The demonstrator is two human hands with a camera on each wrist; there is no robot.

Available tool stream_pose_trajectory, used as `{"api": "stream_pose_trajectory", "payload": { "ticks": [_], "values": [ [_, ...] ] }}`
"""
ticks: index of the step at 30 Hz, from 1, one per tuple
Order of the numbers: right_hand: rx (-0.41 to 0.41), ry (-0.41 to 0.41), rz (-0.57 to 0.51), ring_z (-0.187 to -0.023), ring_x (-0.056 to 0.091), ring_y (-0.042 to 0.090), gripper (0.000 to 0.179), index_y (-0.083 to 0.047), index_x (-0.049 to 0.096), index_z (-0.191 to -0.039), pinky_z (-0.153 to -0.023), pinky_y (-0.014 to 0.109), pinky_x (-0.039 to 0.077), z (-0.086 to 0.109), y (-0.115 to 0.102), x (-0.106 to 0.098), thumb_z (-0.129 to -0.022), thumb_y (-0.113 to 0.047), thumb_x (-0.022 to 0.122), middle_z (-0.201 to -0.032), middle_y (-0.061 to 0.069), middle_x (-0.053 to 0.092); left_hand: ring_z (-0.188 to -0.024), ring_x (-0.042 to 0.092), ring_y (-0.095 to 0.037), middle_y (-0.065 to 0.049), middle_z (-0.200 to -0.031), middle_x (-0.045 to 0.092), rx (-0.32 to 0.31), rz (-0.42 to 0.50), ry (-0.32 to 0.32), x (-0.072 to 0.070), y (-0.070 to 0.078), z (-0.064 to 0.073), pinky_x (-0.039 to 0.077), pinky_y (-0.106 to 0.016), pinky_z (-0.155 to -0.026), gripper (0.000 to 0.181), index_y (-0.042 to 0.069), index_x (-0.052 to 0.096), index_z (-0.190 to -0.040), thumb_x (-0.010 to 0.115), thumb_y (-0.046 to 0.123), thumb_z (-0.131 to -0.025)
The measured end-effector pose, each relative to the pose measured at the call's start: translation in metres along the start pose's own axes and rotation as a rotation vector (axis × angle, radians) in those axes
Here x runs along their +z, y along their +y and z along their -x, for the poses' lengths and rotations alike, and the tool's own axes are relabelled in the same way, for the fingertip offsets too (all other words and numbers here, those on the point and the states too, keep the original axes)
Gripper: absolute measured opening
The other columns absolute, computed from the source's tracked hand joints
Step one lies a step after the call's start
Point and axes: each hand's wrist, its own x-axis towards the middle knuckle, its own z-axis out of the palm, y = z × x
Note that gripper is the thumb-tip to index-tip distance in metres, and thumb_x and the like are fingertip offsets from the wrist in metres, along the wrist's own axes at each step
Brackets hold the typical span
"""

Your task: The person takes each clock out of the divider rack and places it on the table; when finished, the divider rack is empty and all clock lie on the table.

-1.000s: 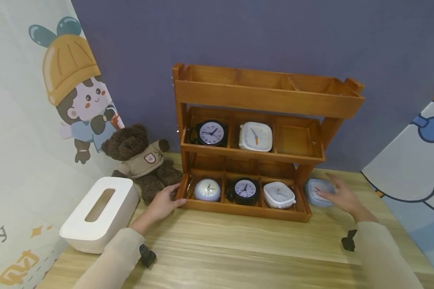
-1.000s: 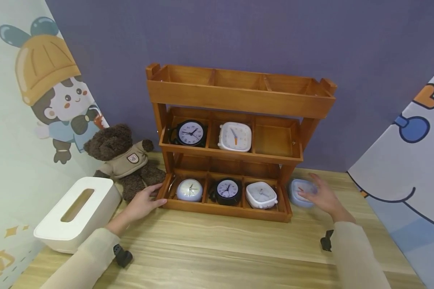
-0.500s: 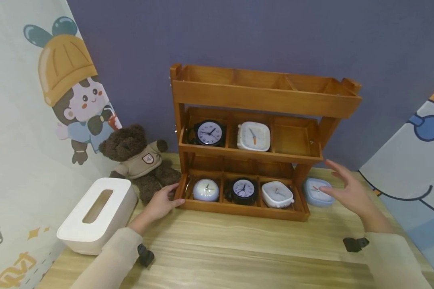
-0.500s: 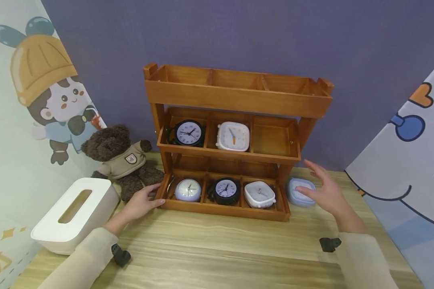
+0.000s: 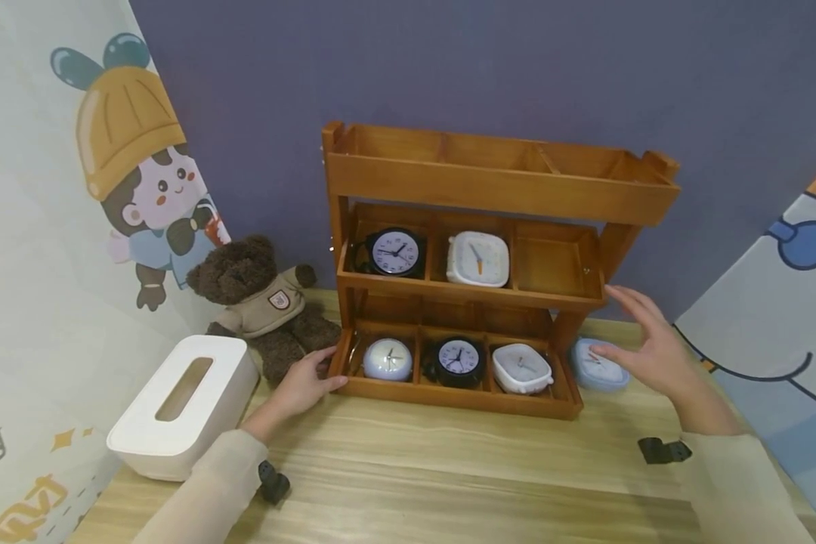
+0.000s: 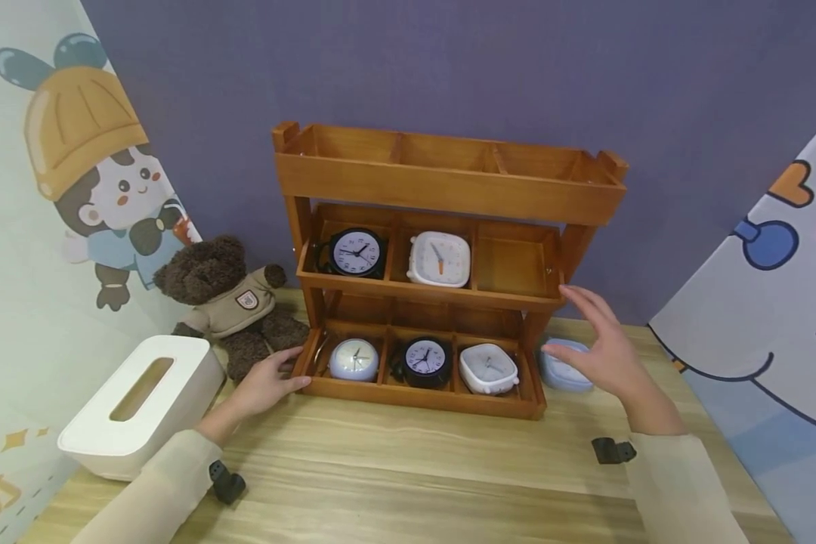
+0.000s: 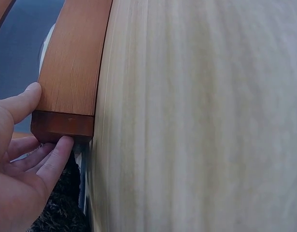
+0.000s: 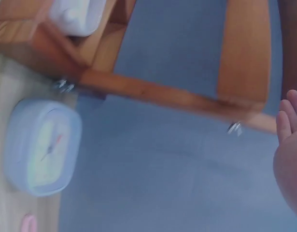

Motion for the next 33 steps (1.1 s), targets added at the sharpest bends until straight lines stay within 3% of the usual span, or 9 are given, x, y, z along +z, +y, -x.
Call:
{"api": "stream_pose_trajectory", "payload": {
  "ticks": [3, 8, 16, 22, 33],
  "values": [
    [-0.039, -0.019, -0.008, -0.128, 0.031, 0.047, 0.088, -0.009, 0.036, -0.152, -0.091, 0.076, 0.022, -0.010, -0.012, 0.003, -0.077, -0.001, 0.082, -0.152, 0.021, 0.027, -0.112, 0.058, -0.039, -0.028, -0.132, 0.053, -0.006, 0.002, -0.004, 0.000, 0.001, -0.001, 0.048, -0.048, -0.090, 0.067, -0.006, 0.044, -0.142, 0.075, 0.019, -0.088],
    [-0.115, -0.042, -0.028, -0.123, 0.035, 0.047, 0.089, -0.008, 0.038, -0.150, -0.092, 0.073, 0.026, -0.033, -0.029, 0.016, -0.074, -0.002, 0.084, -0.149, 0.019, 0.032, -0.112, 0.058, -0.039, -0.029, -0.130, 0.054, -0.012, 0.009, 0.000, -0.001, 0.002, 0.001, 0.049, -0.048, -0.089, 0.066, -0.006, 0.044, -0.142, 0.075, 0.018, -0.088],
    [-0.068, -0.154, 0.053, -0.133, 0.031, 0.047, 0.085, -0.009, 0.037, -0.150, -0.096, 0.071, 0.027, -0.079, -0.051, 0.042, -0.080, -0.023, 0.083, -0.150, 0.020, 0.031, -0.111, 0.059, -0.039, -0.028, -0.128, 0.056, 0.004, 0.020, 0.005, 0.000, 0.002, 0.002, 0.049, -0.048, -0.088, 0.067, -0.007, 0.045, -0.141, 0.076, 0.019, -0.087],
    [-0.119, -0.200, 0.119, -0.138, 0.028, 0.040, 0.088, -0.006, 0.038, -0.149, -0.104, 0.062, 0.027, -0.111, -0.053, 0.062, -0.078, -0.029, 0.085, -0.151, 0.018, 0.032, -0.109, 0.060, -0.038, -0.027, -0.126, 0.057, 0.014, 0.019, 0.003, 0.000, 0.004, 0.003, 0.049, -0.048, -0.088, 0.067, -0.007, 0.046, -0.140, 0.076, 0.019, -0.087],
    [-0.073, -0.277, 0.194, -0.139, 0.026, 0.038, 0.096, -0.007, 0.031, -0.153, -0.108, 0.057, 0.026, -0.147, -0.065, 0.080, -0.079, -0.040, 0.082, -0.156, 0.016, 0.025, -0.109, 0.060, -0.038, -0.028, -0.126, 0.057, 0.007, 0.023, 0.006, 0.000, 0.003, 0.003, 0.049, -0.048, -0.087, 0.066, -0.007, 0.047, -0.140, 0.076, 0.020, -0.087]
  ]
}}
